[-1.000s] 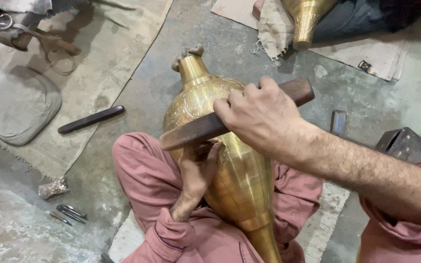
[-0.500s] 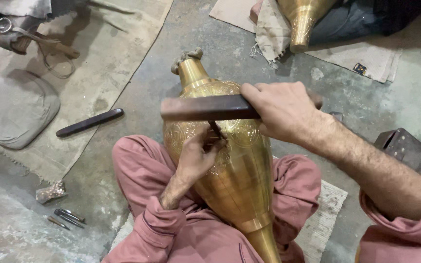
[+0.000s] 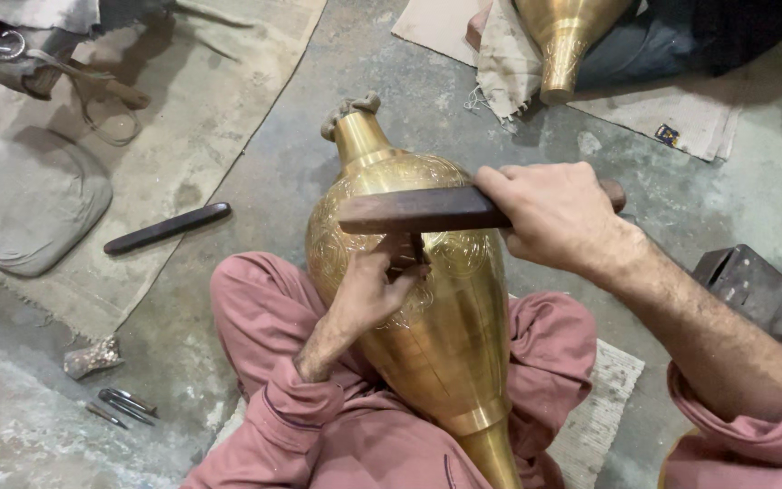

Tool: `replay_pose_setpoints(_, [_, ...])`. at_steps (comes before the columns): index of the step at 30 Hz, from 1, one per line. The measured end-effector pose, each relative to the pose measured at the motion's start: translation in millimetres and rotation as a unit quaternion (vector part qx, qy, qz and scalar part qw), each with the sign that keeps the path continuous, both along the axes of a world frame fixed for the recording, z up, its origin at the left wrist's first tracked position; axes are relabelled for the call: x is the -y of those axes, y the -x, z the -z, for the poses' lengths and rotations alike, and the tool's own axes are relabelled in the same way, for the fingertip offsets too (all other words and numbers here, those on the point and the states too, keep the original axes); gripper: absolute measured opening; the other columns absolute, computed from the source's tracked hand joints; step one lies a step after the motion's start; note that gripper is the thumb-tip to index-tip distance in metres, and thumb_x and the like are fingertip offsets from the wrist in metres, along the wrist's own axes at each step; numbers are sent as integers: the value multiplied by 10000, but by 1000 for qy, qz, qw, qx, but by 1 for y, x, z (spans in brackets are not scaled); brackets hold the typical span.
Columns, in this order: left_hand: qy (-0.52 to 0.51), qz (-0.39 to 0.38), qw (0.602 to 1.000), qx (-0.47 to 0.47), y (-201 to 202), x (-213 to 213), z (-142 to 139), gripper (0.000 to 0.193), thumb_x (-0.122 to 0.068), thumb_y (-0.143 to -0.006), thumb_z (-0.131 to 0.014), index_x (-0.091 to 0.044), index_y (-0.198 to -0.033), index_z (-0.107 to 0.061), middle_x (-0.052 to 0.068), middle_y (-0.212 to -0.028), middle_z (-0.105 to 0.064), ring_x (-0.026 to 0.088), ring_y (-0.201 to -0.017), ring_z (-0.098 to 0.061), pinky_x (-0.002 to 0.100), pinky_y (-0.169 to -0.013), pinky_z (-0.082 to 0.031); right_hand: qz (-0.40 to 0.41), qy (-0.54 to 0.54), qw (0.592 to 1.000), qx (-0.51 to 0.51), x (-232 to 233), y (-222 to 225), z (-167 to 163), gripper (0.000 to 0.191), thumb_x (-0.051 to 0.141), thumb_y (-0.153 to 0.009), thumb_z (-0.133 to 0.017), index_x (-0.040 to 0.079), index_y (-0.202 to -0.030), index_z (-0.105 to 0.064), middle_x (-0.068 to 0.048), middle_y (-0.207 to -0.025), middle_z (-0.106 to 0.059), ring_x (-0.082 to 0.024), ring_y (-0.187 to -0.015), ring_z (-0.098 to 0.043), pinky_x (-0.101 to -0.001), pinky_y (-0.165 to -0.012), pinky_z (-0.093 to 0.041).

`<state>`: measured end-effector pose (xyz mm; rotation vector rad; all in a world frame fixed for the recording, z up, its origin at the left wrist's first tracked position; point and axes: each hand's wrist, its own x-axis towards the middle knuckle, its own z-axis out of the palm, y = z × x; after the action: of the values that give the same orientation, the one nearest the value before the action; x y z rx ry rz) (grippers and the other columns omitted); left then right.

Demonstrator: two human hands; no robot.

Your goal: The person sits on the floor with a large brass vase on their lap and engraves decorative patterns into its surface. They hold a chisel against the brass with one hand and strike it with a wooden mallet in the other, repositioning the chisel repeatedly to work across the engraved design.

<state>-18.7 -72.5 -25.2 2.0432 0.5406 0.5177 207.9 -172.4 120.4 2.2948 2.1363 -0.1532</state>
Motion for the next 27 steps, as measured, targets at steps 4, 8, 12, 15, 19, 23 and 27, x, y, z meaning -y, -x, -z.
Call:
replay_pose_setpoints(4, [38,5,999,35,0,4,5,344,-66,-935,-716,4,-1250,-596,135,-1088,-792,237,-1020,-779,359,-917,-613,31,26,999,-31,-4,4,-8,295,155,-875,-695,84,-1114,-535,-103,-879,-686,-329,-815,-721,-477,-646,-576])
replay_pose_setpoints(8, [58,-32,997,34,1,10,5,325,-90,-924,-740,4,-1190,-578,124,-1066,-796,229,-997,-794,362,-885,-645,24,5,999,-38,-2,6,-9,314,147,-846,-701,78,-1106,-540,-103,-898,-695,-348,-838,-717,-493,-643,-566])
replay_pose_setpoints(12, [93,-43,994,31,4,9,0,263,-86,-938,-746,18,-1149,-629,150,-1089,-794,214,-982,-812,344,-808,-654,23,54,998,20,0,-1,5,363,138,-811,-694,94,-1139,-546,-116,-922,-704,-377,-877,-711,-508,-653,-566])
replay_pose_setpoints(15, [74,-25,994,80,3,1,-4,423,-70,-954,-708,29,-1342,-573,187,-1161,-771,228,-1037,-777,346,-831,-636,73,54,996,-22,1,-10,24,274,189,-878,-669,114,-1121,-567,-139,-896,-720,-391,-884,-713,-530,-697,-553])
replay_pose_setpoints(19, [43,6,997,61,-1,-6,-7,552,-98,-955,-734,49,-1424,-483,225,-1189,-730,255,-1050,-759,357,-836,-626,105,68,991,-52,11,-20,51,325,293,-886,-697,113,-1124,-567,-171,-895,-725,-416,-896,-699,-550,-714,-535])
replay_pose_setpoints(23, [44,18,998,42,-3,-12,-7,559,-109,-940,-743,34,-1421,-498,224,-1137,-748,246,-973,-784,348,-776,-663,110,42,993,-31,15,-31,62,312,238,-880,-688,118,-1145,-575,-162,-905,-732,-407,-878,-712,-539,-702,-543])
replay_pose_setpoints(27, [23,56,996,58,-5,-17,-2,501,-98,-962,-713,13,-1415,-532,181,-1065,-794,233,-932,-798,340,-774,-664,152,-47,957,-244,14,-35,54,334,257,-868,-749,94,-1115,-593,-176,-800,-711,-342,-717,-738,-478,-661,-564])
